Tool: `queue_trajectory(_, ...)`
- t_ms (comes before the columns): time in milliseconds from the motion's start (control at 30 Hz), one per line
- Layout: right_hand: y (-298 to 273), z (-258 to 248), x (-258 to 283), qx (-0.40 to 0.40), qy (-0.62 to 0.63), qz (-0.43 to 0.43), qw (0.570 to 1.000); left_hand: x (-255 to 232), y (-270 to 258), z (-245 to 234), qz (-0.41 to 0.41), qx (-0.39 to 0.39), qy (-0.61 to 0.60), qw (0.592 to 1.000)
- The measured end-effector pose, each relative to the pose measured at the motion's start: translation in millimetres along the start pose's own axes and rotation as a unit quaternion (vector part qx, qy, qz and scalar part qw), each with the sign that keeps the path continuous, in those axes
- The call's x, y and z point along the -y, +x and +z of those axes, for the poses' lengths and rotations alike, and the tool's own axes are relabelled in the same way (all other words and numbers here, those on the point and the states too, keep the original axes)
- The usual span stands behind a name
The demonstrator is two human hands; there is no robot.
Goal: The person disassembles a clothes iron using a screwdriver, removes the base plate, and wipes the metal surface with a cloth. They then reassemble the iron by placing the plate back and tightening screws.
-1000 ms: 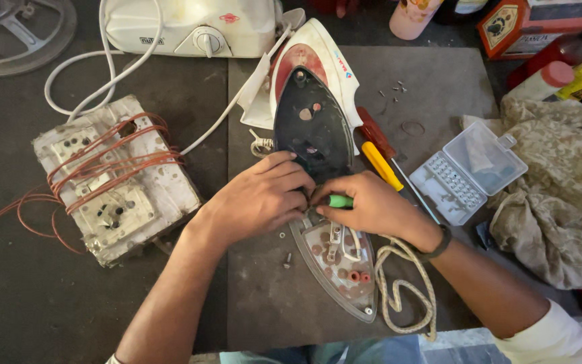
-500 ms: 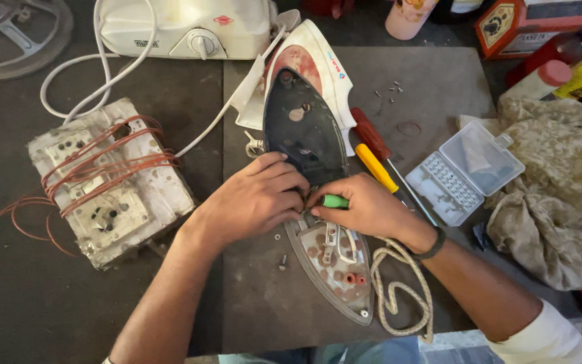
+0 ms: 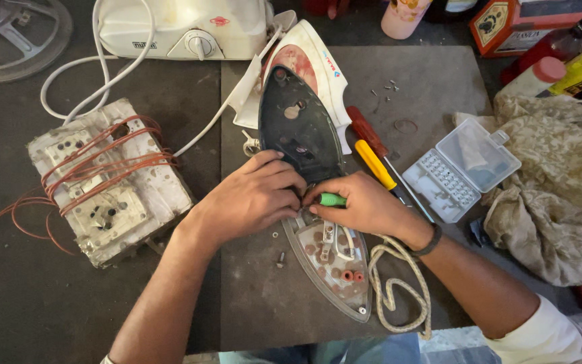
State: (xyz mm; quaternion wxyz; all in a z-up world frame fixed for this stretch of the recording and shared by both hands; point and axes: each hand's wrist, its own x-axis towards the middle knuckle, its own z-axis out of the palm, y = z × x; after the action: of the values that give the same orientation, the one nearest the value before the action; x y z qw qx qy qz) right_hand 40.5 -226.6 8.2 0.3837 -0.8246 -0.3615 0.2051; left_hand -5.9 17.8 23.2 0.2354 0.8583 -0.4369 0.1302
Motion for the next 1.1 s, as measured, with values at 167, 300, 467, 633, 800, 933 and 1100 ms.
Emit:
queue_trajectory(167, -0.3, 0.0, 2.3, 0.011, 0.003, 0.039, 0.999, -0.4, -0.8, -0.4, -0.01, 0.007, 0.0, 1.0)
queue_trajectory(300, -0.7, 0.3, 0.2, 0.004, -0.008, 0.024, 1.0, 1.4, -0.8, -1.0, 0.002, 0.009, 0.003, 1.0)
queue_trajectory(467, -1.2, 0.1, -0.1, -0.005, -0.016, -0.004, 1.0, 2.0, -0.8, -2.9, 0.006, 0.005, -0.009, 1.0)
queue_trajectory(633, -1.5, -0.2, 0.1, -0.003, -0.02, 0.009, 1.0, 1.2, -1.2, -1.3, 0.0, 0.004, 0.002, 1.0)
queue_trajectory(800, -1.3, 0.3, 1.7, 0.002, -0.025, 0.035, 0.999, -0.4, -0.5, -0.5, -0.01, 0.008, 0.018, 1.0)
queue_trajectory(933, -1.3, -0.1, 2.9, 0.003, -0.022, 0.033, 0.999, -1.8, -0.4, -0.7, -0.01, 0.01, 0.034, 0.999)
queue_trajectory(1100, -1.8, -0.9, 2.8, -0.002, -0.021, 0.018, 1.0, -2.5, -0.3, -0.3, -0.011, 0.004, 0.045, 0.999)
